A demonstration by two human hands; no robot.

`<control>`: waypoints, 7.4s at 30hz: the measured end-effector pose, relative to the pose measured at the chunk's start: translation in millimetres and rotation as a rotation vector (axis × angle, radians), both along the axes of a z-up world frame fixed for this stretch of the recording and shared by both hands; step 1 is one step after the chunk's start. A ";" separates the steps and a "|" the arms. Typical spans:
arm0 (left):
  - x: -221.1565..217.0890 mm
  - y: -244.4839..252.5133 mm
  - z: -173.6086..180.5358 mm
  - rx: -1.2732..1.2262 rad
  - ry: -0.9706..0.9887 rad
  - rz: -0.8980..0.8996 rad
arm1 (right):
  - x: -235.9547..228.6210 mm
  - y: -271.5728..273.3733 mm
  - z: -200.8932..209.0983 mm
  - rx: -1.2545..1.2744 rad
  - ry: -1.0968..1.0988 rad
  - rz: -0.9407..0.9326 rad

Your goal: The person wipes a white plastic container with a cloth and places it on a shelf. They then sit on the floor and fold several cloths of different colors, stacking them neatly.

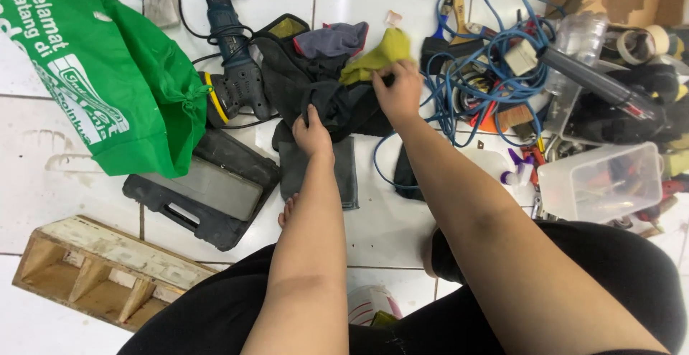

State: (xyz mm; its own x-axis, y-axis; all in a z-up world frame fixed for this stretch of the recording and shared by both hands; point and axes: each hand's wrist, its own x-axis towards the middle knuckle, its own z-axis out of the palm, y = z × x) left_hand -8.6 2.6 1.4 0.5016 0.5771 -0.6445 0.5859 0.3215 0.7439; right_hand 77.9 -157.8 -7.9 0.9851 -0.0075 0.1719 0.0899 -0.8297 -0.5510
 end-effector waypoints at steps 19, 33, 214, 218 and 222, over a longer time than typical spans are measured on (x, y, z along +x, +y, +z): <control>2.4 -14.1 140.6 -0.859 -0.428 0.014 | 2.1 -3.2 183.8 1.236 -0.225 0.102; -21.6 -27.2 236.9 -0.427 -0.108 -0.495 | -138.3 -69.2 358.2 0.165 1.006 0.060; -59.3 -3.8 274.4 0.378 -0.941 -0.756 | -132.5 -122.8 313.4 0.770 0.170 0.258; -45.4 3.9 260.2 0.268 -0.847 -0.667 | -134.7 -117.7 315.5 0.740 0.161 0.280; -42.3 4.9 258.5 0.171 -0.758 -0.653 | -139.1 -112.7 320.6 0.737 0.186 0.265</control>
State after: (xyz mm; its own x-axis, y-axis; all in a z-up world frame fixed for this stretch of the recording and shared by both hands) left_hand -50.9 7.4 259.9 0.9943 0.0989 0.0396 -0.0360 -0.0385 0.9986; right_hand -61.1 -270.4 312.6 0.9819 0.1832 0.0472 0.0861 -0.2106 -0.9738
